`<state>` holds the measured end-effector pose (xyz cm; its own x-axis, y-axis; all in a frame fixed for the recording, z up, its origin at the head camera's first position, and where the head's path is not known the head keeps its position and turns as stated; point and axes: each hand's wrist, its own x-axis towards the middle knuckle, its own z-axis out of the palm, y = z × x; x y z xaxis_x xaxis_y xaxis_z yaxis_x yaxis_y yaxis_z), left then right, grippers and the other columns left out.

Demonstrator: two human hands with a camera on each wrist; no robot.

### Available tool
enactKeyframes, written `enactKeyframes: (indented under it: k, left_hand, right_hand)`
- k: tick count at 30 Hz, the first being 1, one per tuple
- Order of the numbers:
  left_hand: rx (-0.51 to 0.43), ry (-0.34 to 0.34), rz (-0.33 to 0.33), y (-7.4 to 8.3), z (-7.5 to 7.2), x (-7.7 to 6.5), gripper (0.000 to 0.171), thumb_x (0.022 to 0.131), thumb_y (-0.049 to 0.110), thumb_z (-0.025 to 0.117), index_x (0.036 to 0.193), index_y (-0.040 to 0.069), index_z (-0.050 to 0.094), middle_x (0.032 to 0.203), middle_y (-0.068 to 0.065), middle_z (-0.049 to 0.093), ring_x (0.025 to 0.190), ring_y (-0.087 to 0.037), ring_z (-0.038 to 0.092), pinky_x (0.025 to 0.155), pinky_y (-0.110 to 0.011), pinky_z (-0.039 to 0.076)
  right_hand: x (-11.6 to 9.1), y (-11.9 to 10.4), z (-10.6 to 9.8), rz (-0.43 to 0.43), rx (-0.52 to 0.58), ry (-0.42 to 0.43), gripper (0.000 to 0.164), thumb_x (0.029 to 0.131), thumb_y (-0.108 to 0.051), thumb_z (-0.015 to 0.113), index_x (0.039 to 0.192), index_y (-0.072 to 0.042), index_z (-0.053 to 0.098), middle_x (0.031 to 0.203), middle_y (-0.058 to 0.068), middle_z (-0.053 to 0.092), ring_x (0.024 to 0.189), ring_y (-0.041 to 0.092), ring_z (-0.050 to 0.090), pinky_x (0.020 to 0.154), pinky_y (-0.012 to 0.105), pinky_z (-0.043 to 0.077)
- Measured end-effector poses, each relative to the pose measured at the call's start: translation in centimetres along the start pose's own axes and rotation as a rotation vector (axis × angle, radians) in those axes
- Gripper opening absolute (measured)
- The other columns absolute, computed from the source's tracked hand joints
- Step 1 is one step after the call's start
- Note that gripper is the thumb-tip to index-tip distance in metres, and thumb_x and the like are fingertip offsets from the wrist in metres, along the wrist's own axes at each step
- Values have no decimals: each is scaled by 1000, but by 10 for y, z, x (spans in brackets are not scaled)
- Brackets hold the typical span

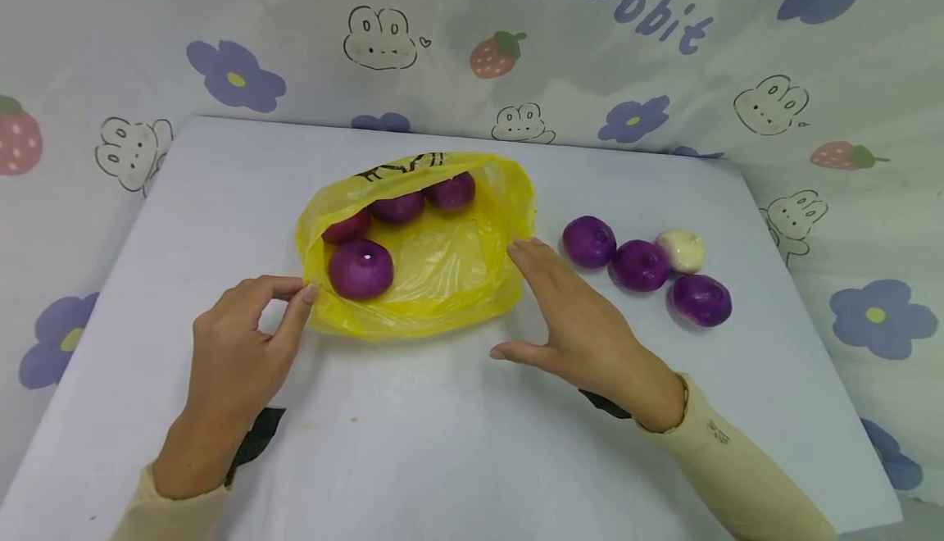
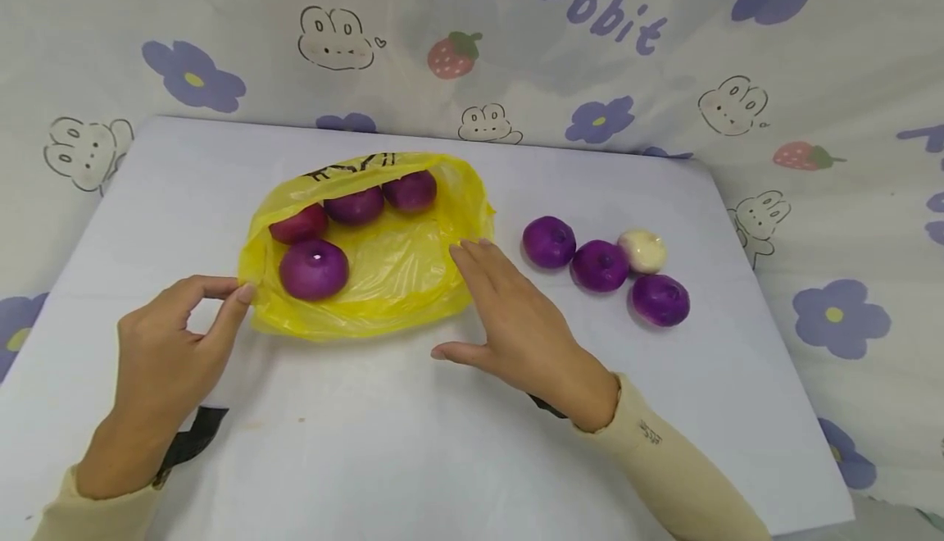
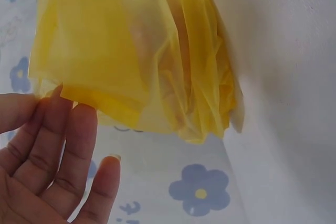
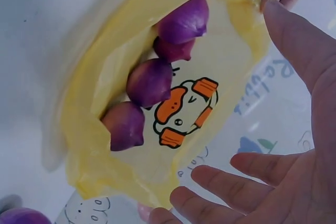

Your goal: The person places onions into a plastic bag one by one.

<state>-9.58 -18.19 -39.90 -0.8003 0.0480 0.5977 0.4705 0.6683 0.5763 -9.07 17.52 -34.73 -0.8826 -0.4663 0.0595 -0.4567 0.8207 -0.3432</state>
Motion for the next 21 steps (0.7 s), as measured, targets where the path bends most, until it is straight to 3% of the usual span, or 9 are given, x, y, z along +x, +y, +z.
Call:
enactKeyframes:
  k: [7,13,21]
  left_hand:
    - [2,11,7,0,0,0,20,81,-3,86,97,-7,74,91,-20,75,85,-38,69,95,-4,33]
    - [2,13,24,0,0,2,20,81,-3,85,97,-7,74,91,-20,75,85,-38,69,95,-4,34]
    - [13,1,14,0,-1,0,21,81,-2,86,98,-7,73,92,-20,75,85,-38,69,94,-3,33]
  right_hand:
    - [-8,11,1,61,1,24,130,75,-60,90,168,-12,12,171,10,23,158,30,20,120,53,30]
    - [-13,27,0,163,-4,13,136,73,-59,91,169,-16,5,173,10,17,159,30,15,119,56,28]
    - [-10,52,1,212,-29,20,139,74,-59,91,168,-8,3,175,14,6,160,36,3,123,58,16]
